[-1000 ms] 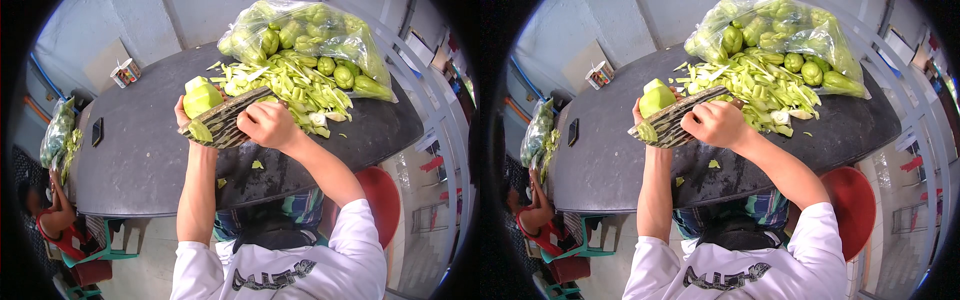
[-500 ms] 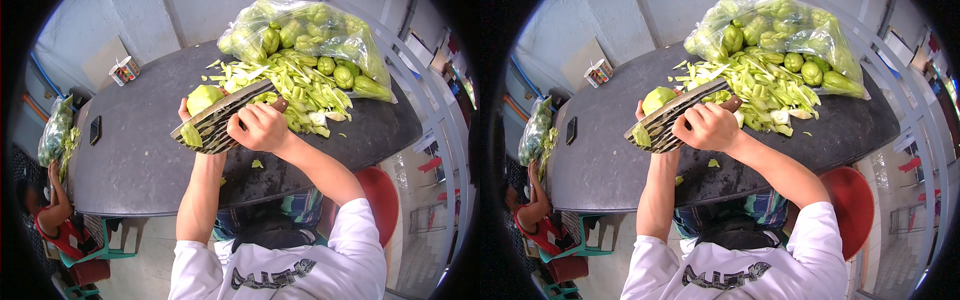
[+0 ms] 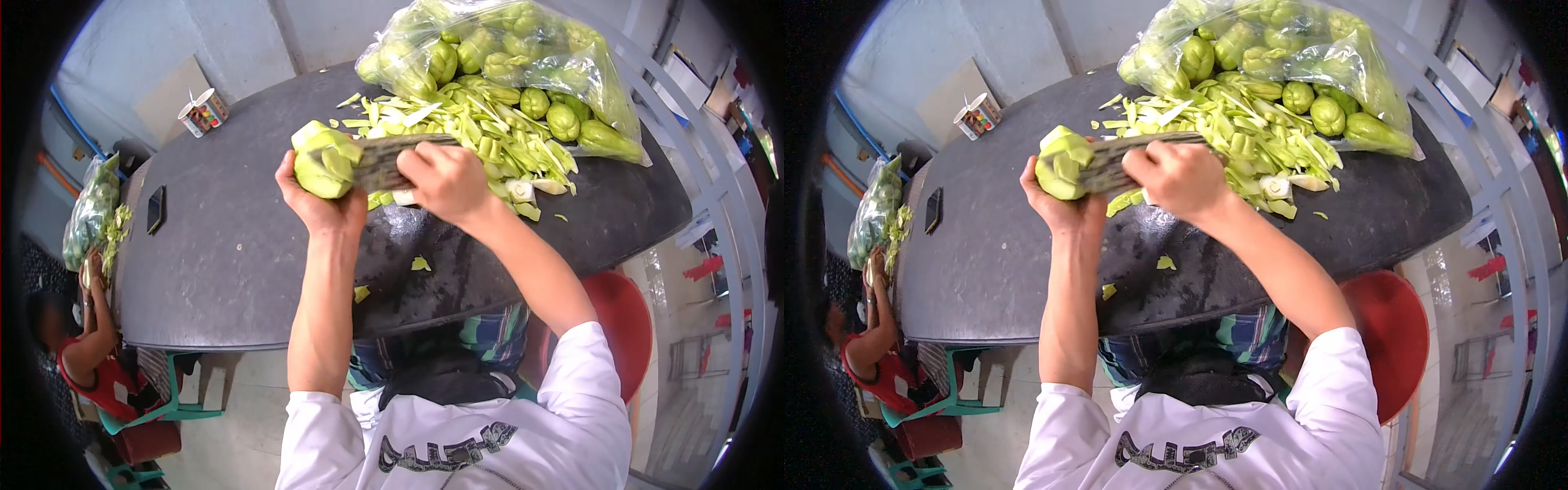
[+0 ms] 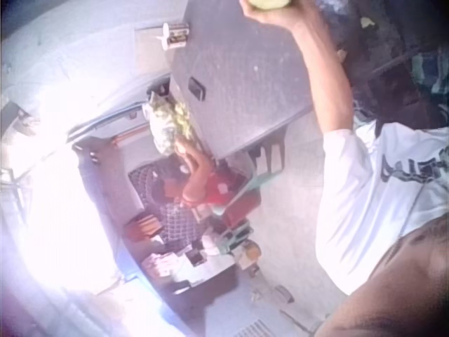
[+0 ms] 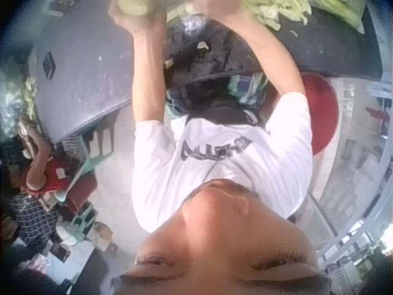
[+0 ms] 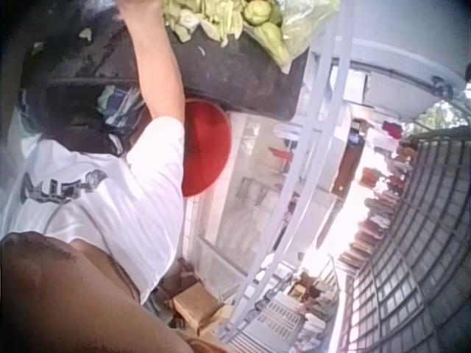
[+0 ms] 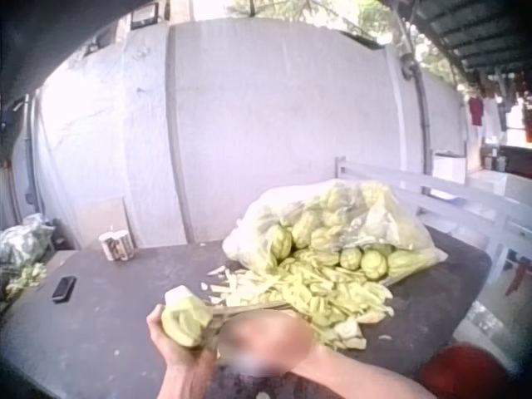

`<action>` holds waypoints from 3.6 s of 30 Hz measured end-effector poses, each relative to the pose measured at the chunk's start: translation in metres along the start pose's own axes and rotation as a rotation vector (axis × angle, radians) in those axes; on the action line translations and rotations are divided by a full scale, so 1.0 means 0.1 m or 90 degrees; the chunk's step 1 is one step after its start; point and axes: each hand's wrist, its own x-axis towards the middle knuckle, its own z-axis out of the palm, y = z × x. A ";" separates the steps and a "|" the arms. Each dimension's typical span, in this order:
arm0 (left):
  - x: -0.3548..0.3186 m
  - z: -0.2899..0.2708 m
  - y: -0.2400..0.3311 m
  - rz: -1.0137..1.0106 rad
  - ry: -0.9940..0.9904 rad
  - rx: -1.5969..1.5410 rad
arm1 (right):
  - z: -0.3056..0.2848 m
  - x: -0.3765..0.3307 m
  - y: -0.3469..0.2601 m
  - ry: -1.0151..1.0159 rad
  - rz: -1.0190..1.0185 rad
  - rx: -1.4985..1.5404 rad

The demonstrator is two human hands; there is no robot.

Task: The person peels a chayote with a cleaver, moving the skins to a pile on the table and placing the peeled vegetable into a bucket.

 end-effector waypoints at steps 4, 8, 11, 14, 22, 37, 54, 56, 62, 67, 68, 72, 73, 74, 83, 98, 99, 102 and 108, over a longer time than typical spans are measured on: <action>-0.05 -0.03 0.07 -0.011 -0.002 -0.006 | 0.00 -0.05 0.00 -0.004 0.028 0.022; -0.03 -0.03 0.05 -0.017 -0.101 0.040 | -0.11 0.05 -0.06 -0.001 -0.001 0.055; -0.09 0.05 0.03 -0.023 -0.035 0.048 | 0.00 -0.07 0.11 -0.036 0.085 0.019; -0.09 0.03 0.09 -0.027 -0.038 0.030 | -0.08 -0.01 0.06 -0.014 0.049 0.049; -0.08 0.05 0.10 -0.037 -0.082 0.068 | -0.04 -0.01 0.15 -0.042 0.095 0.036; -0.11 -0.01 0.10 -0.073 -0.134 0.132 | -0.18 0.00 0.03 0.000 0.054 0.106; -0.10 0.00 0.11 -0.111 -0.220 0.076 | -0.02 -0.11 0.29 -0.024 0.065 -0.023; -0.13 0.04 0.09 -0.095 -0.176 0.098 | -0.08 -0.10 0.24 -0.031 0.050 0.017; -0.15 0.08 0.00 -0.106 -0.074 0.102 | 0.10 -0.07 0.31 -0.032 0.069 -0.063; -0.13 -0.01 0.07 -0.138 -0.171 0.085 | 0.07 -0.10 0.22 -0.040 0.056 -0.076; -0.13 0.00 0.06 -0.139 -0.170 0.088 | 0.09 -0.09 0.26 -0.040 0.059 -0.074; -0.13 0.04 0.02 -0.181 -0.231 0.060 | 0.14 -0.11 0.57 -0.182 0.244 -0.161; -0.13 0.04 0.01 -0.167 -0.215 0.050 | 0.09 -0.16 0.57 -0.161 0.245 -0.135; -0.11 0.04 0.01 -0.153 -0.198 0.040 | 0.06 -0.18 0.57 -0.140 0.245 -0.108; -0.10 0.04 0.10 -0.108 -0.101 0.035 | -0.09 -0.01 0.10 0.046 0.003 0.107; -0.17 0.16 0.04 -0.107 -0.055 0.085 | -0.04 -0.14 0.27 0.002 0.090 0.052; -0.18 0.15 0.05 -0.105 -0.055 0.084 | -0.04 -0.12 0.24 0.010 0.046 0.094; -0.14 0.06 0.06 -0.130 -0.094 0.119 | -0.06 -0.07 0.22 -0.013 0.021 0.111; -0.08 0.00 0.04 -0.169 -0.160 0.070 | 0.01 -0.12 0.36 -0.162 0.263 -0.062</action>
